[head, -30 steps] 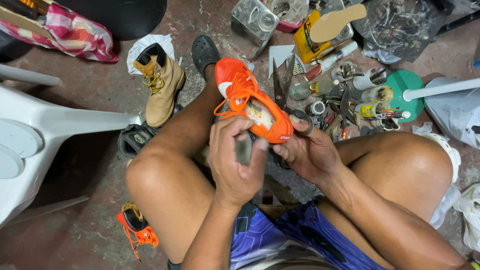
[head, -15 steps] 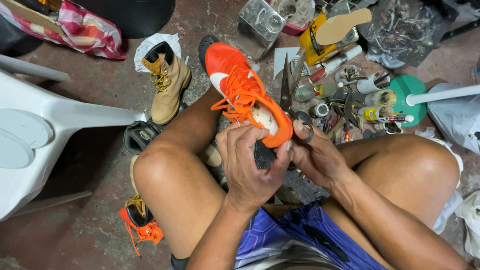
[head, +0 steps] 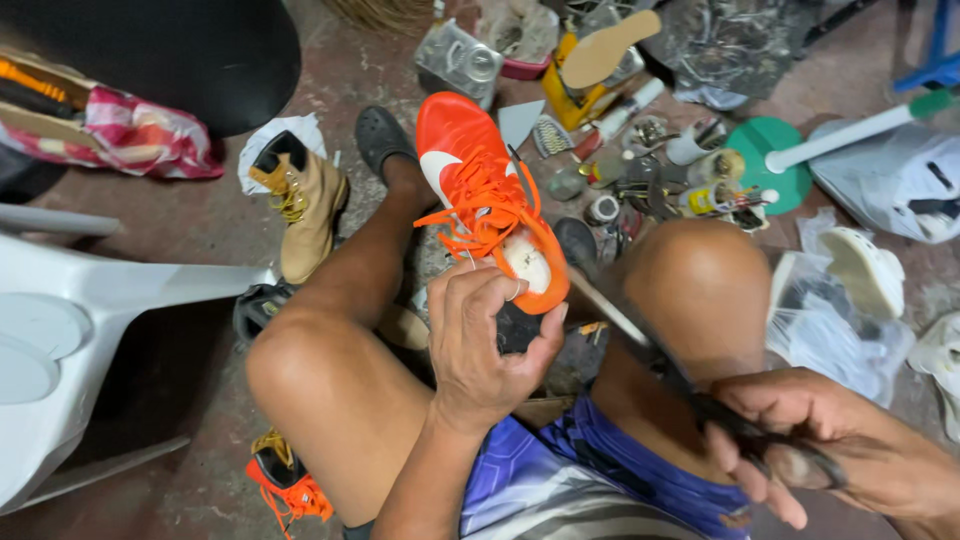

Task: The person applies glue from a bottle to the sole of an orange track spike and presses it firmly, then uses a needle and thread to sew the sole onto the shoe upper.

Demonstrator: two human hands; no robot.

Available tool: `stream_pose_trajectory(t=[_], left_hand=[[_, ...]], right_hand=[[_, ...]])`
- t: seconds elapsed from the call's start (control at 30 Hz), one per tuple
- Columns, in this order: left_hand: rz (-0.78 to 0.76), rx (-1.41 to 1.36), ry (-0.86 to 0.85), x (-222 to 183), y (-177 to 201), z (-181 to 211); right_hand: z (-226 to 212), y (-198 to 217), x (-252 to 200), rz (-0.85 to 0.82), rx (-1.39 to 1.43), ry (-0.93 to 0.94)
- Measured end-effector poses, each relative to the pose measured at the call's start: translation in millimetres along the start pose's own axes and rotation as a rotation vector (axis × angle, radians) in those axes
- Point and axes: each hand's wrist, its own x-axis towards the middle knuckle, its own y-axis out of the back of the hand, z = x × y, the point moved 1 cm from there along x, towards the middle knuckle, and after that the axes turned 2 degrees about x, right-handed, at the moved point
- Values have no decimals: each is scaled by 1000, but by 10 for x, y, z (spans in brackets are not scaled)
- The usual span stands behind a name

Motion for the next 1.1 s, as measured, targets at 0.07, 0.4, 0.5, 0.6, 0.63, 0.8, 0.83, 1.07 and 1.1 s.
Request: stream_pose_trajectory(t=[0.07, 0.4, 0.5, 0.6, 0.63, 0.8, 0.83, 1.07, 1.1], left_hand=[[-28, -13, -24, -64, -45, 37], [-152, -61, -146, -188, -191, 163], [-209, -89, -173, -185, -225, 188], [-219, -103, -152, -166, -225, 168], [-220, -107, -154, -171, -225, 161], [-194, -139, -111, -353, -289, 9], [-222, -125, 30, -419, -355, -78], [-1290, 192, 878, -1122, -1014, -1254], [-1483, 287, 719, -1290, -1046, -1350]], right_hand=[[34, -72, -48, 38, 19, -79], [-210, -54, 234, 418, 89, -356], [-229, 17, 382, 391, 77, -300], [-177, 101, 430, 335, 81, -247], [-166, 134, 429, 313, 79, -238], [-102, 207, 430, 314, 92, -256], [-86, 196, 432, 320, 84, -264], [149, 110, 457, 395, 252, -370], [233, 98, 393, 367, 294, -348]])
